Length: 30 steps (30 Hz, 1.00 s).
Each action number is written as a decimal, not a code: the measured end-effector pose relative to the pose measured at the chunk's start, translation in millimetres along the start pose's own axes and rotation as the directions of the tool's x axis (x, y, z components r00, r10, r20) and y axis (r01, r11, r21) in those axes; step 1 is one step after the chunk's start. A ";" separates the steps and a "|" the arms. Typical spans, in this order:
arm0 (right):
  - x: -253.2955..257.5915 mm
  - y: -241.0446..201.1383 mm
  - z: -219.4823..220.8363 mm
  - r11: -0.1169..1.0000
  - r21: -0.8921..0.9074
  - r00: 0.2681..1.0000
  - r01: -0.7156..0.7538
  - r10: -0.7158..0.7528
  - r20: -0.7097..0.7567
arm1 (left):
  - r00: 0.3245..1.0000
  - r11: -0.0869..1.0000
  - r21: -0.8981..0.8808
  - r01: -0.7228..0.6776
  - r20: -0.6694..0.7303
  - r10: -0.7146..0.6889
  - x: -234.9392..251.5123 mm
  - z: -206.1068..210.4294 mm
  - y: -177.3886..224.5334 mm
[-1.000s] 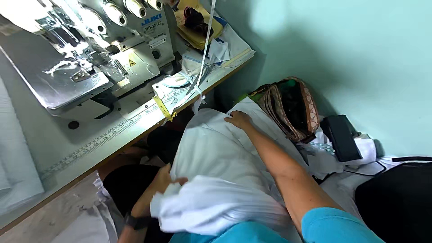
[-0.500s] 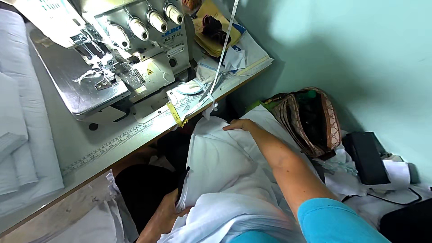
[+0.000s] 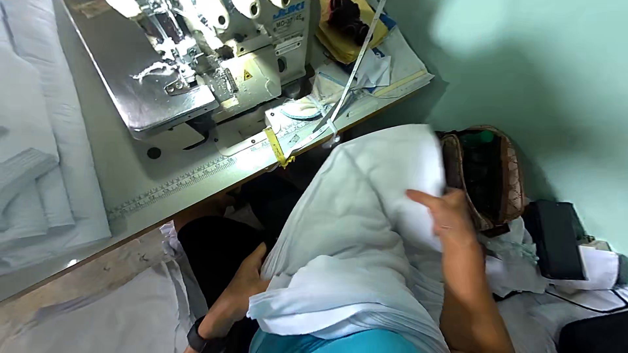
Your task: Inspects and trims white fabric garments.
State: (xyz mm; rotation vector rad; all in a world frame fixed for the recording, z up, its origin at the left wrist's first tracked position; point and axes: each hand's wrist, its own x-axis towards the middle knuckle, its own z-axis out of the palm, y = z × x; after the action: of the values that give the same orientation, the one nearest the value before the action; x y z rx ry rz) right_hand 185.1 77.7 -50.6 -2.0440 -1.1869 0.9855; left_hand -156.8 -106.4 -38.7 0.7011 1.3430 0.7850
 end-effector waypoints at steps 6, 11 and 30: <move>6.2 -20.4 -53.2 0.988 -0.042 0.932 0.152 -0.157 -0.328 | 0.971 0.957 0.168 -0.238 0.054 0.232 59.6 -0.7 22.6; 53.5 -13.8 -19.4 0.846 -0.495 0.960 0.199 -0.270 -0.076 | 0.994 0.945 0.314 -0.094 0.083 0.071 114.3 -13.0 -1.9; -51.6 159.3 -72.0 0.732 -0.680 0.836 0.049 0.342 0.428 | 0.565 0.344 0.593 -0.728 0.803 -0.189 108.6 104.1 65.3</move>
State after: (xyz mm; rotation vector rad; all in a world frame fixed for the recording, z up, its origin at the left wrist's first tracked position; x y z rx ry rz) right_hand 301.3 -46.6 -115.9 -2.5381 -1.9163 1.4227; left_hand -52.9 20.4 -35.7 2.0333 0.6430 -0.2002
